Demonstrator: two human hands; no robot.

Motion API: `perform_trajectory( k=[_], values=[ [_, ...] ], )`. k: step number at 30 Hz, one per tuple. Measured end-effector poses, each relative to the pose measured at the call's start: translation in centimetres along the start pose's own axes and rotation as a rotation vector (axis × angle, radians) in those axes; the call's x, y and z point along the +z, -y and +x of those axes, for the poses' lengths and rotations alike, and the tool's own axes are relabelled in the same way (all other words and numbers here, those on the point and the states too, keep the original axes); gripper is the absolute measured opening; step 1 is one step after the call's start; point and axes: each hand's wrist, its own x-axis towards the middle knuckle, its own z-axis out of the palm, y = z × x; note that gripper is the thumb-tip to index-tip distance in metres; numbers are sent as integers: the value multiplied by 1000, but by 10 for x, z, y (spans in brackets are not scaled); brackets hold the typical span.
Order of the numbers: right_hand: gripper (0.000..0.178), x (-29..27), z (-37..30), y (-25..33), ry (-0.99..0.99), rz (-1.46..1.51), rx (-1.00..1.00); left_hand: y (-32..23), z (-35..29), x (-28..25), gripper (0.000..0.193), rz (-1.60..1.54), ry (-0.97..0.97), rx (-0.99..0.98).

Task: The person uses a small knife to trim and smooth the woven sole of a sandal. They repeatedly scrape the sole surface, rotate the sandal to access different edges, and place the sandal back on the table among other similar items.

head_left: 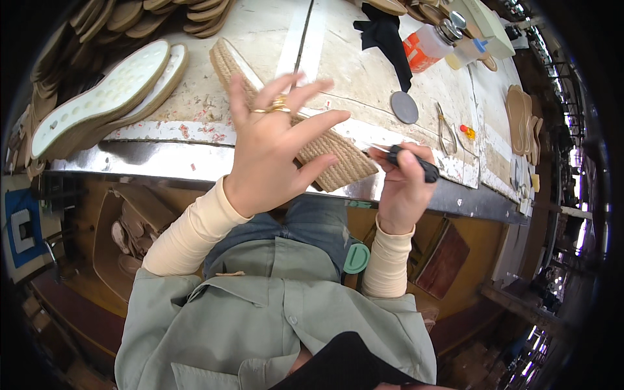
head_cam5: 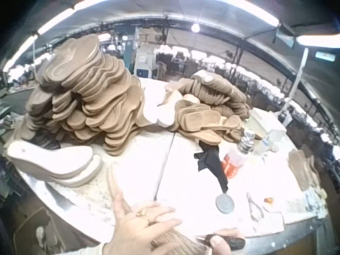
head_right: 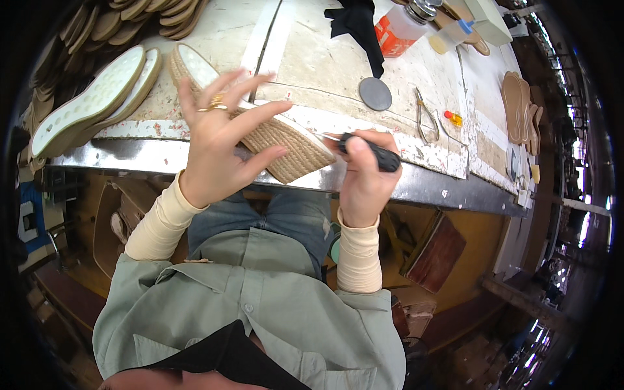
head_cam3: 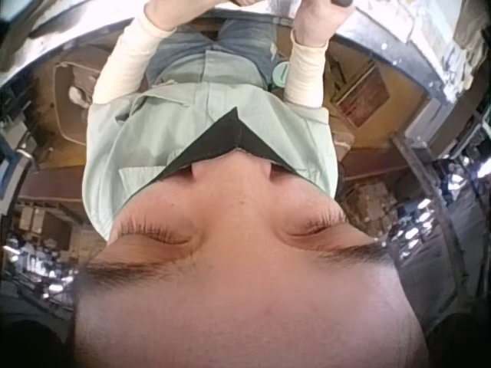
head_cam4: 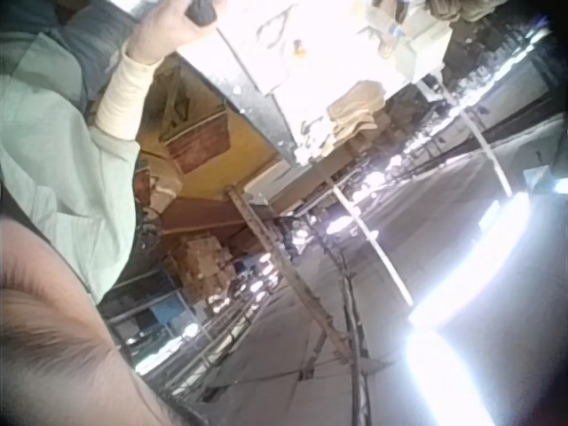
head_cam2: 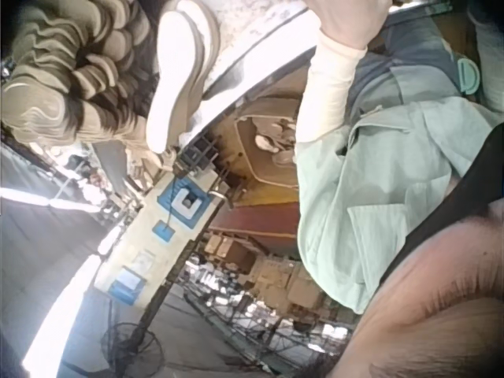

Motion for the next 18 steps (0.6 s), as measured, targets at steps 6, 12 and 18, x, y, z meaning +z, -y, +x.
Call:
perform_trajectory(
  k=[6,12,18],
  values=[
    [23,12,-3,6,112,-80,-127,22,-28,8,94,-172,-267,-190],
    [24,26,5,-5,302,-272,-242,22,-25,14,94,-254,-293,-176],
    [24,31,4,-10,284,-345,-281,25,-24,24,80,-239,-259,-192]
  ],
)
